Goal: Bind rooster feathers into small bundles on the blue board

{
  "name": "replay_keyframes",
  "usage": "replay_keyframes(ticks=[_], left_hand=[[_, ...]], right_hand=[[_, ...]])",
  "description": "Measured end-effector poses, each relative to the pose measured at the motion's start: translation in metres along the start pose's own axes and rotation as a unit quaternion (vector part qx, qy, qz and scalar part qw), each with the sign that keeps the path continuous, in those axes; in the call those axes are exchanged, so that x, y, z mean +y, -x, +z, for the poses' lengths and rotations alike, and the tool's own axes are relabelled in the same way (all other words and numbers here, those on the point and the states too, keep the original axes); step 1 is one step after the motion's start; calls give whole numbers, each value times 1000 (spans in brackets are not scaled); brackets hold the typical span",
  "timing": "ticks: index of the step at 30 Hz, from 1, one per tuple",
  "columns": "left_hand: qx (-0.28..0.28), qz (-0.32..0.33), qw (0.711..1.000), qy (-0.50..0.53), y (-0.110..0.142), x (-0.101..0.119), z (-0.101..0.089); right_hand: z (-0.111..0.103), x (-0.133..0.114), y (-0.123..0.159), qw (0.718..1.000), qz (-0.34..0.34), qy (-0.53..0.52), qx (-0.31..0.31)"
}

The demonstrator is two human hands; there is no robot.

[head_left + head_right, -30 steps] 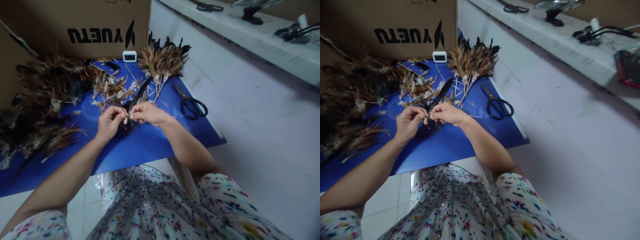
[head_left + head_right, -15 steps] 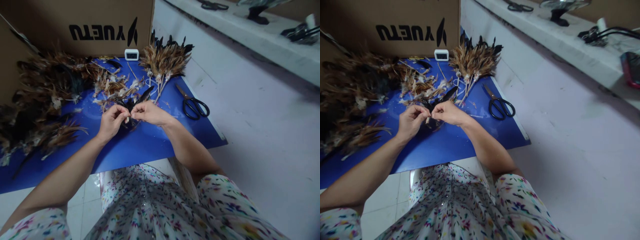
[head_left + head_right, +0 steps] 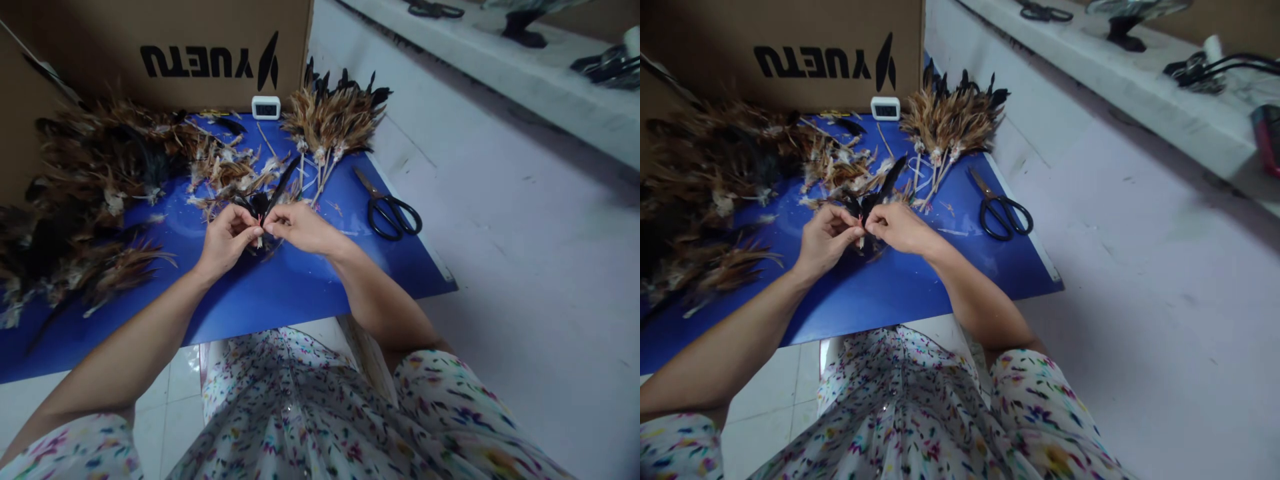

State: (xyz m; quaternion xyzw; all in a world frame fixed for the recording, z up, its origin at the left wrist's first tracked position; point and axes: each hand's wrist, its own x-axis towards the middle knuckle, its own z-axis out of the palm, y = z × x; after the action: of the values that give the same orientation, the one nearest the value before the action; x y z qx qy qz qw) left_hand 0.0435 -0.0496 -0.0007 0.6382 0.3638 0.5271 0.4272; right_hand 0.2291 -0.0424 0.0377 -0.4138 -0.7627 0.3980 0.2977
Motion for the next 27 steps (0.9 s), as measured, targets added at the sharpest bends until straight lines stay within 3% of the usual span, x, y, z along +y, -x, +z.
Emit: replay_keyframes(ticks=[6, 27], left_hand=[[-11, -24, 1000, -9, 3, 0, 0], [-4, -85, 996, 8, 6, 6, 1]], right_hand=[[-2, -9, 5, 996, -6, 81, 33], [10, -15, 9, 961, -70, 268, 24]])
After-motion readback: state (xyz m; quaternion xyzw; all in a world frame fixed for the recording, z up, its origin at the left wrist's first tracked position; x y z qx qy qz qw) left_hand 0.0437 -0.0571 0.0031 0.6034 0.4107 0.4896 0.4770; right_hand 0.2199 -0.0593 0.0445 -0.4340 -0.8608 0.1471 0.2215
